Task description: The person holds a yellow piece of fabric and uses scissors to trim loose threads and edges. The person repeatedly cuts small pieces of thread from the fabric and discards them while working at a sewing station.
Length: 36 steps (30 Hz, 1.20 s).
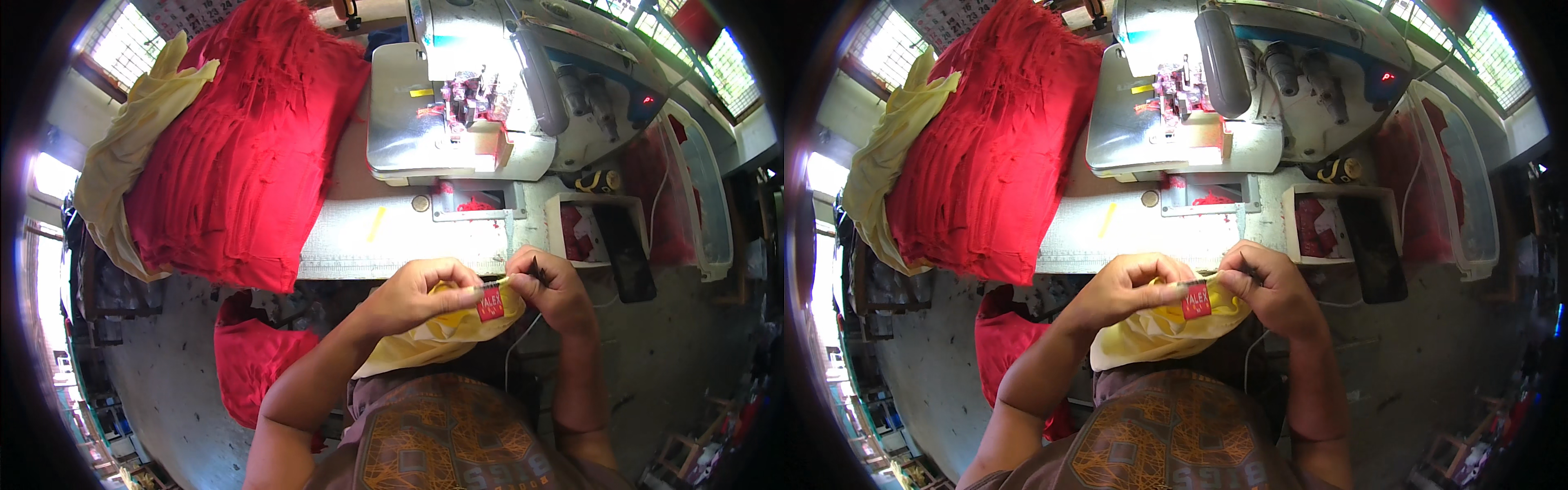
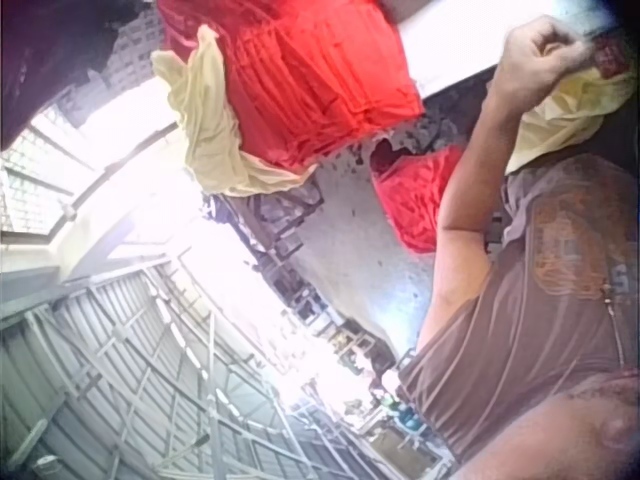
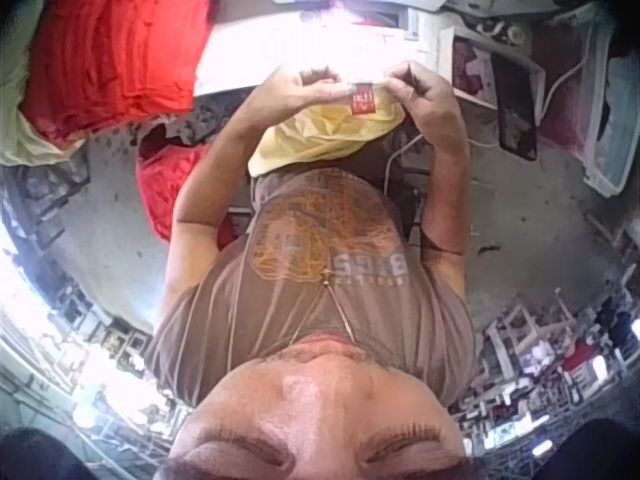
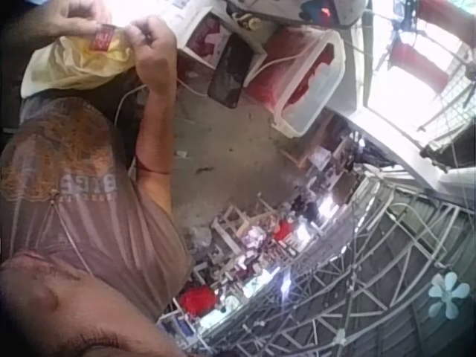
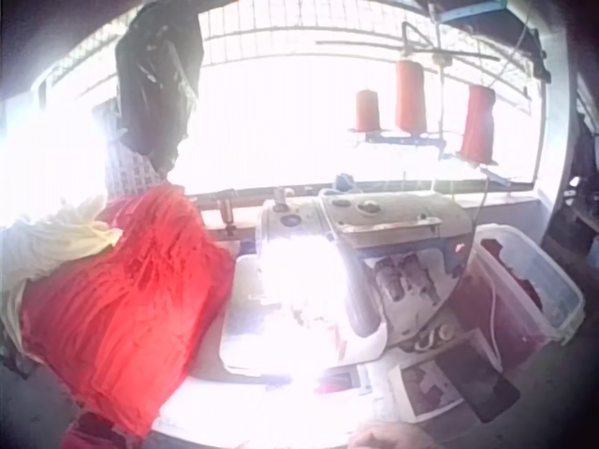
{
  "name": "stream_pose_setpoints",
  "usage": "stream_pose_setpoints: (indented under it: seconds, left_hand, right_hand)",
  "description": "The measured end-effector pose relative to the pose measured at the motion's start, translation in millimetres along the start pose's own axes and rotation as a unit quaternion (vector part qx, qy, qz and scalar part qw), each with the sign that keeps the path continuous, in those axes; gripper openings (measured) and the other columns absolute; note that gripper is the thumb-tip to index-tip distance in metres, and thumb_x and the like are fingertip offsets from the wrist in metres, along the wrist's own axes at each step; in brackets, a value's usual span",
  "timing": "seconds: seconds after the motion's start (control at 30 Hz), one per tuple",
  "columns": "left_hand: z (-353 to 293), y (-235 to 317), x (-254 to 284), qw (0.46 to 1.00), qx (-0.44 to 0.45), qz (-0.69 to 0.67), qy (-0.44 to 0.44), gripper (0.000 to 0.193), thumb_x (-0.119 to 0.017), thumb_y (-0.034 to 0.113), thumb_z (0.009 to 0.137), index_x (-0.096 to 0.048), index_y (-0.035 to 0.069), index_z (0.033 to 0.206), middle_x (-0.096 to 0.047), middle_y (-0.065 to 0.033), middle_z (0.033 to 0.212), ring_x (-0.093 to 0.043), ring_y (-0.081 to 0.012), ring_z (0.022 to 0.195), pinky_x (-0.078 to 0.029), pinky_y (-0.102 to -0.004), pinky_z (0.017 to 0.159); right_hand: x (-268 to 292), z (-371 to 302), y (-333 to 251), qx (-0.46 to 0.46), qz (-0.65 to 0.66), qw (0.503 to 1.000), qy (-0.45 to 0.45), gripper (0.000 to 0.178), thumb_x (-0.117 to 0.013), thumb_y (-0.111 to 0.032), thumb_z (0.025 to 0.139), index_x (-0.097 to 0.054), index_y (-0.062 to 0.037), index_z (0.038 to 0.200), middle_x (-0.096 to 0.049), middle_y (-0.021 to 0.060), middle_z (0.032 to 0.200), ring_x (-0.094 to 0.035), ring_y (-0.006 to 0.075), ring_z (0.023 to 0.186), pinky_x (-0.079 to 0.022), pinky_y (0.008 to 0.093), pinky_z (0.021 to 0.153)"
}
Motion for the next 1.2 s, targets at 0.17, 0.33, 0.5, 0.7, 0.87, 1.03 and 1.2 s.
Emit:
stream_pose_setpoints:
  seconds: [0.17,0.33,0.5,0.7,0.87,1.03,1.2]
  left_hand:
    - [-6.3,11.2,4.4,0.991,0.012,0.133,-0.005,0.018,-0.064,0.015,0.071,-0.052,0.002,0.077,-0.051,-0.0012,0.071,-0.045,-0.0070,0.068,-0.039,-0.0216,0.063]
    - [-9.3,3.4,21.8,0.988,0.032,0.126,0.080,0.018,-0.065,0.013,0.070,-0.051,0.002,0.073,-0.049,0.0008,0.068,-0.044,-0.0065,0.065,-0.038,-0.0204,0.060]
    - [-10.3,-1.1,12.8,0.995,0.071,-0.011,0.067,0.018,-0.059,0.015,0.076,-0.056,0.000,0.086,-0.051,0.0013,0.071,-0.044,-0.0048,0.065,-0.037,-0.0185,0.060]
    - [-3.5,-14.3,18.2,0.994,0.053,-0.073,0.060,0.020,-0.053,0.017,0.081,-0.056,-0.001,0.090,-0.055,-0.0007,0.077,-0.048,-0.0057,0.067,-0.039,-0.0189,0.063]
    - [2.0,-10.4,12.7,0.989,0.042,-0.087,0.115,0.021,-0.050,0.019,0.083,-0.057,0.000,0.086,-0.051,0.0025,0.068,-0.043,-0.0030,0.061,-0.035,-0.0175,0.056]
    - [1.5,-6.8,14.5,0.988,0.009,-0.050,0.143,0.020,-0.048,0.019,0.084,-0.056,0.001,0.081,-0.046,0.0047,0.063,-0.038,-0.0016,0.056,-0.032,-0.0172,0.051]
    - [0.0,-5.4,11.1,0.988,0.000,-0.057,0.145,0.020,-0.048,0.018,0.084,-0.056,0.000,0.081,-0.044,0.0051,0.062,-0.036,-0.0017,0.055,-0.030,-0.0172,0.049]
  right_hand:
    - [-1.8,-4.4,-0.7,-0.011,0.028,1.000,0.006,0.011,-0.052,-0.011,0.080,-0.051,-0.0015,0.075,-0.046,-0.0039,0.064,-0.039,0.0032,0.060,-0.034,0.0185,0.053]
    - [0.2,-4.3,7.1,-0.069,0.031,0.997,0.023,0.012,-0.051,-0.012,0.080,-0.051,-0.0019,0.075,-0.045,-0.0046,0.064,-0.038,0.0026,0.059,-0.033,0.0177,0.052]
    - [-0.3,-4.7,14.7,-0.092,0.047,0.994,0.036,0.011,-0.051,-0.011,0.080,-0.050,-0.0019,0.074,-0.045,-0.0049,0.064,-0.038,0.0020,0.059,-0.033,0.0170,0.051]
    - [0.2,-2.8,13.0,-0.079,0.031,0.995,0.049,0.009,-0.052,-0.010,0.079,-0.051,-0.0017,0.075,-0.046,-0.0042,0.066,-0.039,0.0022,0.061,-0.034,0.0168,0.053]
    - [6.9,-4.0,17.2,-0.104,0.023,0.989,0.101,0.009,-0.050,-0.009,0.080,-0.050,-0.0008,0.082,-0.049,-0.0012,0.067,-0.043,0.0038,0.064,-0.037,0.0178,0.058]
    - [2.2,-16.5,-29.2,-0.013,-0.099,0.982,0.163,0.013,-0.044,-0.009,0.083,-0.048,0.0015,0.089,-0.054,0.0053,0.067,-0.049,0.0072,0.061,-0.040,0.0202,0.055]
    - [-37.3,-20.1,-7.5,-0.151,0.039,0.988,0.016,0.016,-0.042,-0.012,0.084,-0.048,0.0023,0.088,-0.053,0.0041,0.056,-0.048,0.0088,0.047,-0.040,0.0226,0.046]
Point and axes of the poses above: each hand's wrist, its own z-axis towards the middle knuckle, its own x-axis out of the back of the hand, y = z × x, the point moved 7 cm from there along z, towards the middle knuckle
